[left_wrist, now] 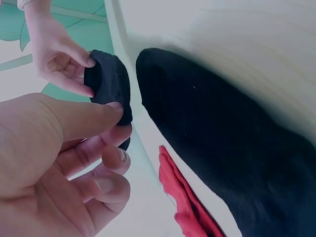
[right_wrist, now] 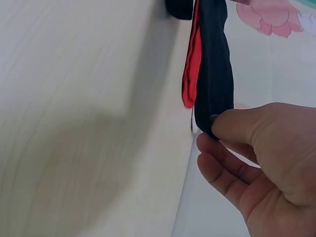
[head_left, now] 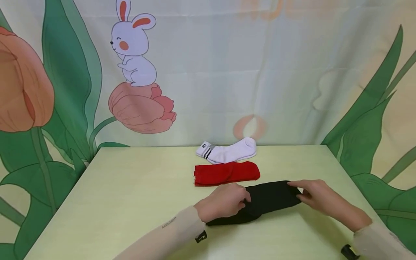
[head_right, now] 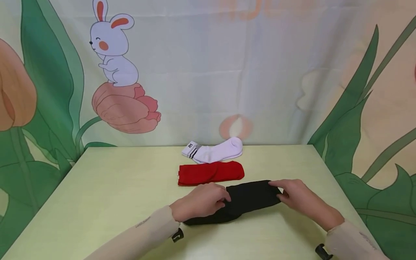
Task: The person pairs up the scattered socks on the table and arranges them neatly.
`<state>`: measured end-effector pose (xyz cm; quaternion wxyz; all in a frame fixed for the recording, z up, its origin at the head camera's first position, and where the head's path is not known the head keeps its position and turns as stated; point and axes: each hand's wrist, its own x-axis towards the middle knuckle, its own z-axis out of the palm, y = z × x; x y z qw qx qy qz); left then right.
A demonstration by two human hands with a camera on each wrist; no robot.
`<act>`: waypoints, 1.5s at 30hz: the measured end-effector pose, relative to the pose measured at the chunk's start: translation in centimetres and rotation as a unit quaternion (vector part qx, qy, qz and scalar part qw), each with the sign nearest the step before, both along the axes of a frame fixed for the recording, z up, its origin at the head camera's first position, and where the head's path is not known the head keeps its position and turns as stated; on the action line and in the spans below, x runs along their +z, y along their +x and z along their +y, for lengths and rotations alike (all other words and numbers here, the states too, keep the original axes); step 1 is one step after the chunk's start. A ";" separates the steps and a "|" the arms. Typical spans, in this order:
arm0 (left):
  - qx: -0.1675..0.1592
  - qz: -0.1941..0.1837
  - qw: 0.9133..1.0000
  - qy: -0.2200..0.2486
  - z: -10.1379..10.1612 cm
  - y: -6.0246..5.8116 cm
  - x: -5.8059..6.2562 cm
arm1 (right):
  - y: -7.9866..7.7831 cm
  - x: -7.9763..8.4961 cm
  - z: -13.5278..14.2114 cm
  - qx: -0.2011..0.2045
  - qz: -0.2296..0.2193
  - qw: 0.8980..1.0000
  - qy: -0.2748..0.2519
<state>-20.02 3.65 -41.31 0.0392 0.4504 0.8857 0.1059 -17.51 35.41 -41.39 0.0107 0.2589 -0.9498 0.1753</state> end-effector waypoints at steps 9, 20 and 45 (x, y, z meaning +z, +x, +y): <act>0.017 -0.026 0.999 0.012 -2.3 -0.2 0.3 | -0.6 0.4 -2.2 0.016 -0.006 1.000 0.003; 0.040 -0.044 0.998 0.017 -4.9 0.0 0.7 | -1.0 0.2 -4.7 0.035 -0.017 0.999 0.003; 0.067 -0.060 0.996 0.003 -9.3 0.8 -0.2 | -0.9 -1.0 -8.9 0.078 -0.028 0.996 -0.011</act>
